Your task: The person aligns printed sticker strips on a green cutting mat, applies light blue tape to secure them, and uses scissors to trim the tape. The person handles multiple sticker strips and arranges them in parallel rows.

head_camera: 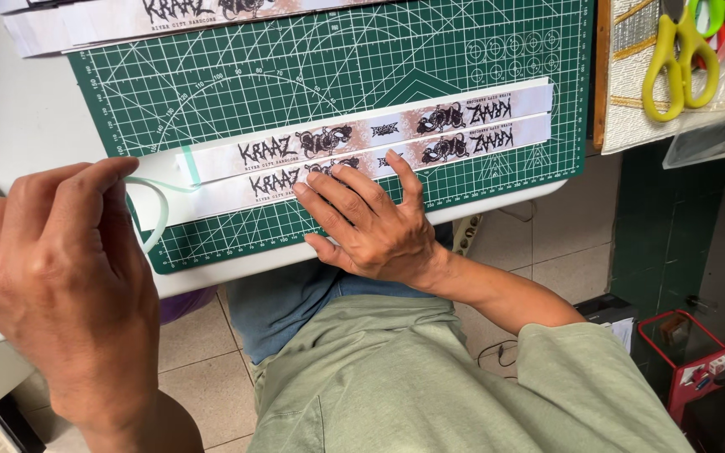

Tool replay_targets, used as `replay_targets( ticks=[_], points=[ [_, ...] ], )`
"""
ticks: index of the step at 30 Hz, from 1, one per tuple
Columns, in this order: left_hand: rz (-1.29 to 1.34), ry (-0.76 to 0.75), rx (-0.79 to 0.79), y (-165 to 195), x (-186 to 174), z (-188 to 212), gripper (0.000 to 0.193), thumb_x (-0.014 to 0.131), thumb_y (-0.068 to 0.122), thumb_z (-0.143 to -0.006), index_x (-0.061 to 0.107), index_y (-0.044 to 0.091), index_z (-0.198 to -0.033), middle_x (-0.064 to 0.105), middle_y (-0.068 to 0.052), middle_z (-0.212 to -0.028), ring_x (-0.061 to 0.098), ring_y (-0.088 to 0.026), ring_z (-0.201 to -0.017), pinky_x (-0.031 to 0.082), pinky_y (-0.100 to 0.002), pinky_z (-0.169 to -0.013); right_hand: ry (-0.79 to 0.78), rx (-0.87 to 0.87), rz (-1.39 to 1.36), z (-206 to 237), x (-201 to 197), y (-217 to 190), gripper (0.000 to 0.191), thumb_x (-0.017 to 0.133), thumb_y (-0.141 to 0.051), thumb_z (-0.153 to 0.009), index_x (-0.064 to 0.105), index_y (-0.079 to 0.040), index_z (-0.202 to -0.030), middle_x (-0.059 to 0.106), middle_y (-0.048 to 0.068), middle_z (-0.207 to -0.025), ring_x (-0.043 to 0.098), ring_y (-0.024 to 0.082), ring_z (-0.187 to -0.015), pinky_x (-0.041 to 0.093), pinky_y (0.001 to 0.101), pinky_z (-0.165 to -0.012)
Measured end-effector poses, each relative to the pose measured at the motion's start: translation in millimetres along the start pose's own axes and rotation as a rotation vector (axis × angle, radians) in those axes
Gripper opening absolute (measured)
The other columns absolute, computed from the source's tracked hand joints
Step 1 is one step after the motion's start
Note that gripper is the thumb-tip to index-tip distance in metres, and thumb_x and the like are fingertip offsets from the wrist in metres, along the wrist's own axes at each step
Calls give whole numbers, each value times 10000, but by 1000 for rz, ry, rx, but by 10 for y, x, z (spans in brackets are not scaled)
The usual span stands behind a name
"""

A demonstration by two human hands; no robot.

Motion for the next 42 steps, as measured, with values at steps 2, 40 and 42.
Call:
replay_targets(
  ticks=[2, 40, 42],
  points=[
    [-6, -7, -4, 0, 4, 5, 128, 656, 98, -1071, 735, 153, -1155, 700, 28, -1116, 585, -159, -939, 483, -277, -829, -1, 0, -4, 9, 5, 6, 492, 661, -522, -1069, 678, -190, -1432, 623, -19, -1397, 531, 156, -1322, 111, 541, -1271],
    [231, 102, -62, 21, -137, -72, 250, 701, -38, -949, 728, 98, -1157, 662, 9, -1038, 603, -176, -907, 537, -325, -730, -214, -325, -318, -1182, -81, 12, 409, 776, -159, -968, 694, -97, -1364, 663, 28, -1399, 549, 234, -1354, 313, 535, -1231],
    [237, 108, -70, 19, -117, -75, 205, 709, -17, -972, 727, 94, -1143, 658, 7, -1018, 599, -177, -888, 532, -326, -707, -219, -326, -324, -1187, -65, 13, 416, 782, -151, -959, 698, -102, -1363, 665, 22, -1405, 547, 235, -1359, 309, 537, -1238]
  ],
)
Point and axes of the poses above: each hand's wrist, its own z-axis away from the middle knuckle, its own x-axis out of the palm, y = z × x, the point moved 1 cm from there along -z, towards the middle knuckle
